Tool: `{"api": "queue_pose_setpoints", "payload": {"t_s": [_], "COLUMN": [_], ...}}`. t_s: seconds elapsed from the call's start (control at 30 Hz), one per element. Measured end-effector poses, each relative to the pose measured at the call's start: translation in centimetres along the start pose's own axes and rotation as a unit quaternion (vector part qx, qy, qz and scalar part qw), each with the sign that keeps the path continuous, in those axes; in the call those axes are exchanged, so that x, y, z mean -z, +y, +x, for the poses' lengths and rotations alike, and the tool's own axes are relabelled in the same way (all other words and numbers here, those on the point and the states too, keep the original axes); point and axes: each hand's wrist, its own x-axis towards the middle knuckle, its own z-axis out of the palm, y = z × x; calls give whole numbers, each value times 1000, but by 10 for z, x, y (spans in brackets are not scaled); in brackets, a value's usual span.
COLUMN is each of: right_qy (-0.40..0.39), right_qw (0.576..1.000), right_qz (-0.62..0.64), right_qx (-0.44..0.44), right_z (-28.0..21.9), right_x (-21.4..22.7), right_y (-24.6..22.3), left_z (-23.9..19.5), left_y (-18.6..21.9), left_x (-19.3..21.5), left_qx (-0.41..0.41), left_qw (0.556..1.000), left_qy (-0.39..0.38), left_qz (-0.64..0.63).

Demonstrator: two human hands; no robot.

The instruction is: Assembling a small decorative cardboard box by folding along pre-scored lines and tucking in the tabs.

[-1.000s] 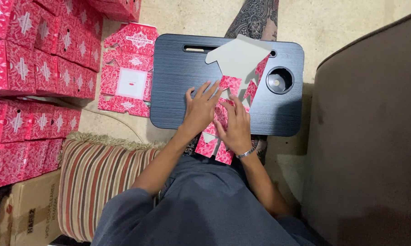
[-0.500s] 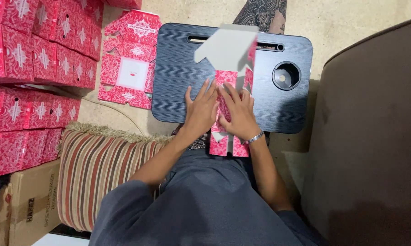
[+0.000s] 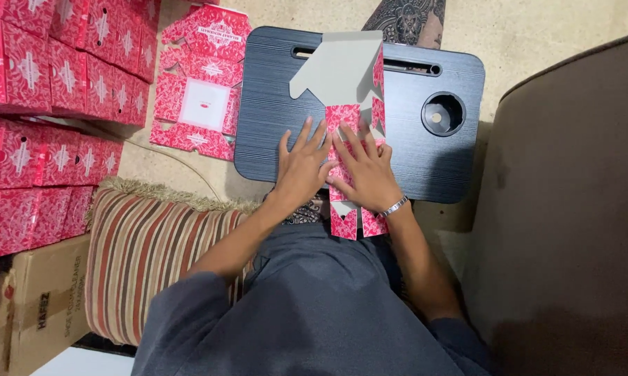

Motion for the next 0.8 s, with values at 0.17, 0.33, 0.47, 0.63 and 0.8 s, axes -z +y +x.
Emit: {"api": "queue_pose_setpoints", "payload": {"t_s": [0.17,0.33,0.47,0.63,0.8], "right_qy": [8,-5,-2,3,8], "right_qw": [1000,1000,1000,1000,1000], "right_qz": [2,11,5,11,13], "right_qx": [-5,-13,-14,-9,-5], "right_z": [1,2,2,2,1], "right_x": [4,5,2,0,1], "right_y": [-4,-4,-2,-2,-2], "left_z": [14,30,38,44,54], "left_y": [1,-1,-10,-14,-27], "left_x": [15,28,27,24,28], "left_qx": [14,35,50,54,88], "left_qw": [998,995,995,996,988], "left_qy": [-51,-81,-81,-77,-117], "left_qz": [31,35,13,-4,-50]}}
